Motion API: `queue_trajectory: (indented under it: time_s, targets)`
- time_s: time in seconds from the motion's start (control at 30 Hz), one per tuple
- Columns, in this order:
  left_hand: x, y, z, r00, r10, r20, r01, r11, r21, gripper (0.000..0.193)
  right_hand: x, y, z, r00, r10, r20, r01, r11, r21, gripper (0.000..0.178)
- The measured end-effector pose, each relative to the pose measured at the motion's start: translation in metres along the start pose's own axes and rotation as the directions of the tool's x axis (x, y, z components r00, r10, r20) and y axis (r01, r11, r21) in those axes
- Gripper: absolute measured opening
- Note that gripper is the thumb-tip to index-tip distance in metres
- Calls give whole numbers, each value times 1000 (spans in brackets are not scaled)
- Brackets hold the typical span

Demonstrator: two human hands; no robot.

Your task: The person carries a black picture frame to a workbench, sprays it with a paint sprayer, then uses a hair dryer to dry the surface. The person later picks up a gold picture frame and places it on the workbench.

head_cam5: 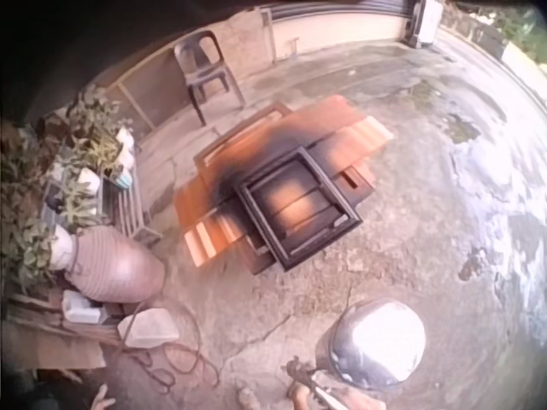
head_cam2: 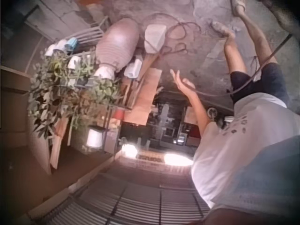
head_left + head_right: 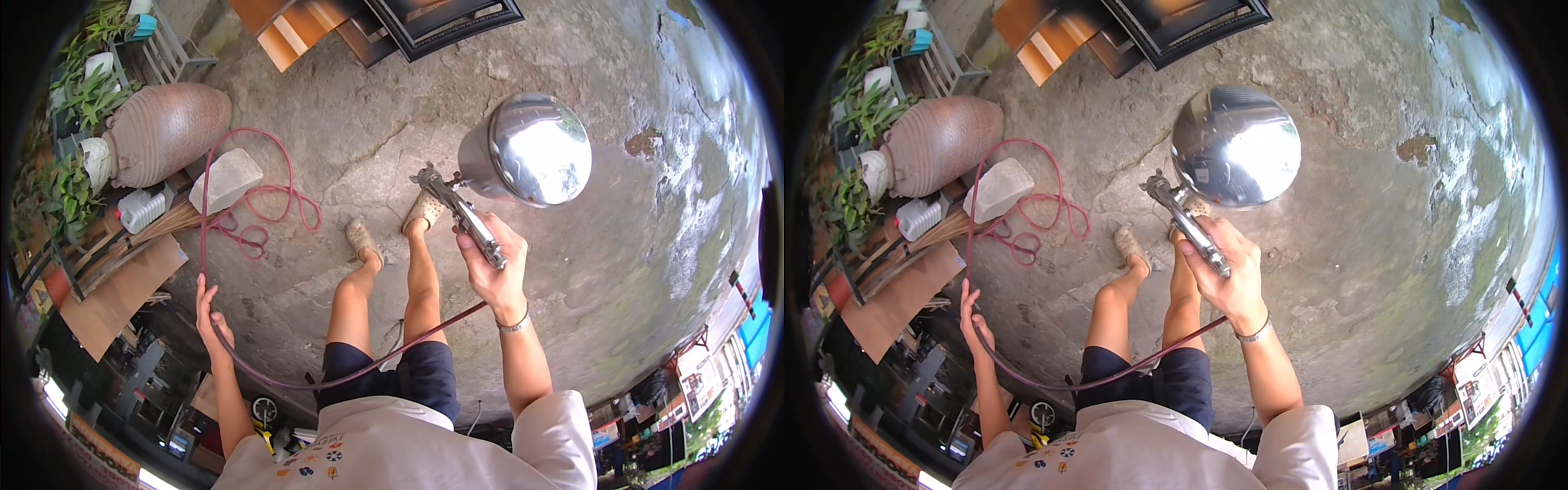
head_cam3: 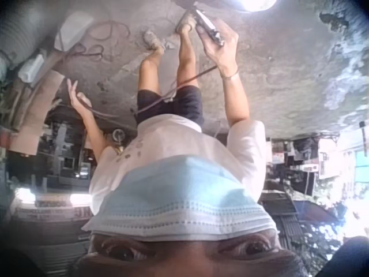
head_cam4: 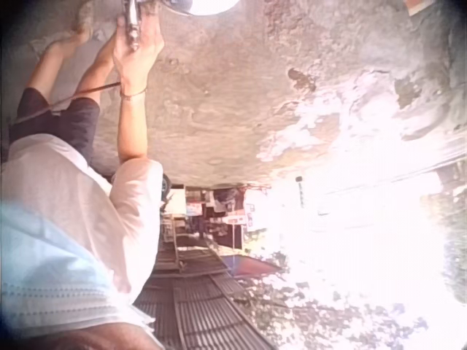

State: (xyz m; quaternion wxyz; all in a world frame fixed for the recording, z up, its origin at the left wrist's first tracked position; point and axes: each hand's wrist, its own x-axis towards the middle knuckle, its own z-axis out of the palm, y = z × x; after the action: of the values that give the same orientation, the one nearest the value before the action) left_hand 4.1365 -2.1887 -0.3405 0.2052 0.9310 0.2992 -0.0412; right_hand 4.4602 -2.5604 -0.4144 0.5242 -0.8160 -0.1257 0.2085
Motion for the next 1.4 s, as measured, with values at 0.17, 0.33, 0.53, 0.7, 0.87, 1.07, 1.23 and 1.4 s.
queue_trajectory:
  time_s: [0.17, 0.33, 0.53, 0.7, 0.87, 1.07, 1.23, 1.4]
  targets:
    - [14, 3, 8, 998, 50, -46, -50, 999, -5, 51, 53, 4, -15, 973, 56, -224, -83, 990, -116, 17]
    - [37, -4, 11, 992, 118, -39, -116, 991, 60, 46, 120, 16, -79, 881, 10, -473, -182, 930, -320, 30]
    - [66, -13, 3, 991, 131, -38, -129, 990, 52, 41, 161, 5, -118, 713, -149, -685, -230, 874, -428, 33]
    - [87, -40, -11, 989, 131, -62, -127, 990, 52, 41, 140, 8, -92, 750, 43, -660, -308, 906, -290, 30]
    - [99, -42, -21, 993, 108, -46, -106, 994, 35, 51, 87, -21, -16, 908, 116, -402, -197, 966, -166, 21]
    - [107, -43, -24, 972, 234, 3, -233, 968, 96, 54, 46, -73, 40, 995, 63, -78, -69, 994, -79, 16]
    - [106, -44, -23, 975, 224, 6, -223, 971, 86, 54, 83, -60, 25, 981, 138, -137, -165, 964, -210, 16]
    - [110, -44, -28, 971, 239, 8, -239, 968, 77, 51, 149, -20, -40, 852, 48, -521, -263, 900, -347, 29]
